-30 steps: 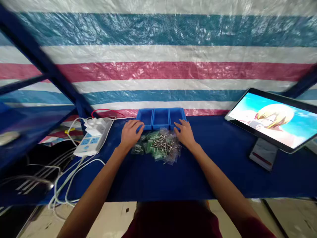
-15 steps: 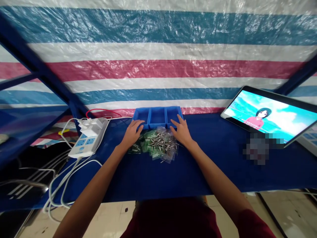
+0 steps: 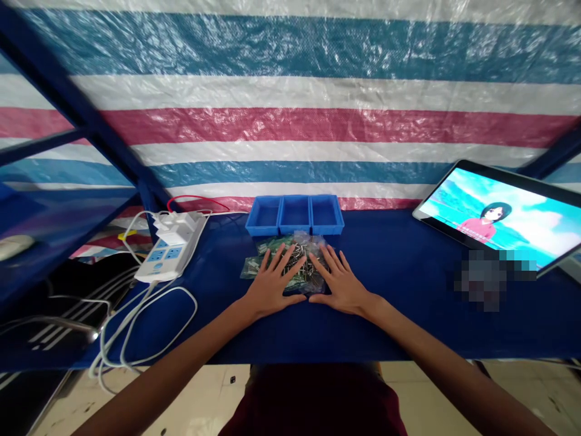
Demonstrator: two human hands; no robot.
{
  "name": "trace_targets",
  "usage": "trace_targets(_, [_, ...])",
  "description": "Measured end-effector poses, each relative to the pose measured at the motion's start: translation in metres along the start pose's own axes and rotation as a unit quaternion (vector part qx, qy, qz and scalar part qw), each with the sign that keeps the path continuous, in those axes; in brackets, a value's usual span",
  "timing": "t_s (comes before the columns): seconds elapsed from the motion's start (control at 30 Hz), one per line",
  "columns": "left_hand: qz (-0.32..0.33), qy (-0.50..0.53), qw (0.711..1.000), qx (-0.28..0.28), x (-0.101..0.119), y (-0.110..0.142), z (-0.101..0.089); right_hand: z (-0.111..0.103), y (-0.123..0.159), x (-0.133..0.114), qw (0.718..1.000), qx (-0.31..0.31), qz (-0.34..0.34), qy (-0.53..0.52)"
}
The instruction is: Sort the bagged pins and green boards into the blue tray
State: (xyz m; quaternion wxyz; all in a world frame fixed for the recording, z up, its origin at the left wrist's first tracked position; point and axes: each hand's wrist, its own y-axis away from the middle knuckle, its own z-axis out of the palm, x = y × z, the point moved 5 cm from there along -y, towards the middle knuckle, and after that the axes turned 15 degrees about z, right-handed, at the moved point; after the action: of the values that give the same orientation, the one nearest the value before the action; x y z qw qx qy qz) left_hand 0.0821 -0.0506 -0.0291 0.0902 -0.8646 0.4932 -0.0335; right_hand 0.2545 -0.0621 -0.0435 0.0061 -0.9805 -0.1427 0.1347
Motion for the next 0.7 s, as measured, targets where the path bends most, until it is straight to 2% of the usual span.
trace_targets(0.27, [-0.019, -0.027, 0.999, 0.005, -0.025, 0.003, -0.002, 0.006, -0.007, -0.003, 0.999, 0.029, 0.014, 0.023])
trace_targets(0.5, [-0.008, 0.008, 1.000, -0.028, -0.043, 0.004, 0.004, 0.006, -0.018, -0.007, 0.998, 0.049, 0.013, 0.039])
trace_targets(0.7, [-0.014, 0.056, 0.997, -0.052, -0.051, 0.004, 0.004, 0.004, -0.023, -0.005, 0.997, 0.052, 0.036, 0.038])
